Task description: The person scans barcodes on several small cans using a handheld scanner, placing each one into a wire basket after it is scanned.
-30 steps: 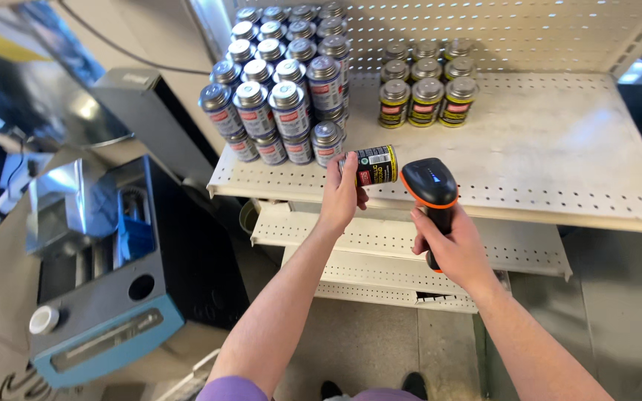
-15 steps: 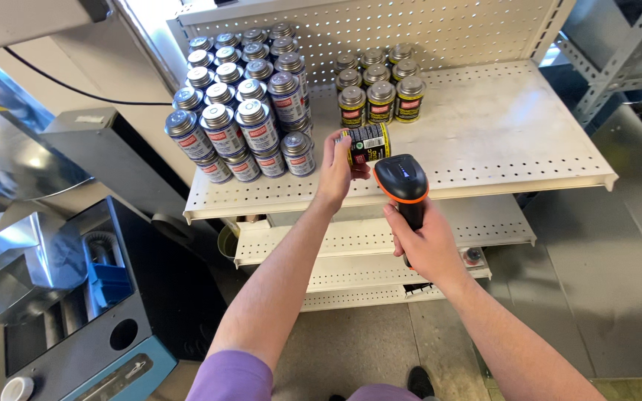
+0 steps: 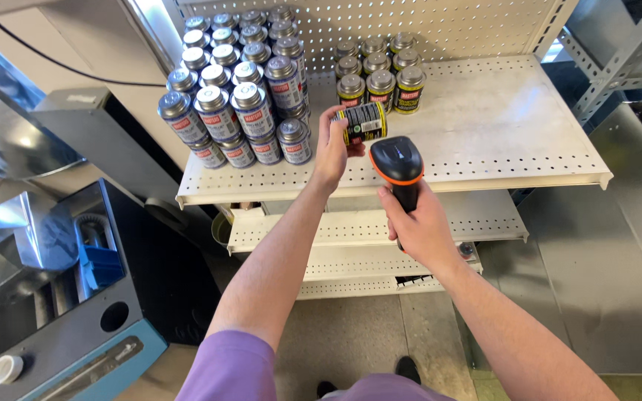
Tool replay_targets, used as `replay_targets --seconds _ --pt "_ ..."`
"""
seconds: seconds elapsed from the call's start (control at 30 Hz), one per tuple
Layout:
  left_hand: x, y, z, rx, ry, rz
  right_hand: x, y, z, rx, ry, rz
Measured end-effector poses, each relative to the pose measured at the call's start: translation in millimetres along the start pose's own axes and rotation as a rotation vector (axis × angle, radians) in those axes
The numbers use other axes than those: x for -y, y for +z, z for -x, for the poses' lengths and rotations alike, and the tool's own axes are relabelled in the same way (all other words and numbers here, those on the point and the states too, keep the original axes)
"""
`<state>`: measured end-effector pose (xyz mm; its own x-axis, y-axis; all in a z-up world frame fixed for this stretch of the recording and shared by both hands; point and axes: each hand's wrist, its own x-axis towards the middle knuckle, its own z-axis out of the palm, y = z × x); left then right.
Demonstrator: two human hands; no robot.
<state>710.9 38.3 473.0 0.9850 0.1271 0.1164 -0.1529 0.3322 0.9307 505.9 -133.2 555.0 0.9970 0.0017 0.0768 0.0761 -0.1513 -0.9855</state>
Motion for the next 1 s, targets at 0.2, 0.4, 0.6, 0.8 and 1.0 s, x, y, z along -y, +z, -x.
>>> replay_targets --seconds 0.2,0.4,0.6,0.8,1.0 --pt "17 -5 -16 -0.016 0.051 -0.059 -18 0 -14 0.013 -0.023 -0.022" --pt "24 -4 -23 -0.007 0.064 -0.075 -16 -3 -17 0.018 -0.017 -0.008" --pt "21 1 -25 -0.004 0.069 -0.071 -15 -7 -24 0.012 -0.019 -0.011" --pt "21 2 -25 -0.003 0.058 -0.084 -14 -8 -29 0.02 -0.008 0.016" --pt "22 -1 -26 -0.006 0.047 -0.078 -12 -7 -29 0.014 -0.007 0.061"
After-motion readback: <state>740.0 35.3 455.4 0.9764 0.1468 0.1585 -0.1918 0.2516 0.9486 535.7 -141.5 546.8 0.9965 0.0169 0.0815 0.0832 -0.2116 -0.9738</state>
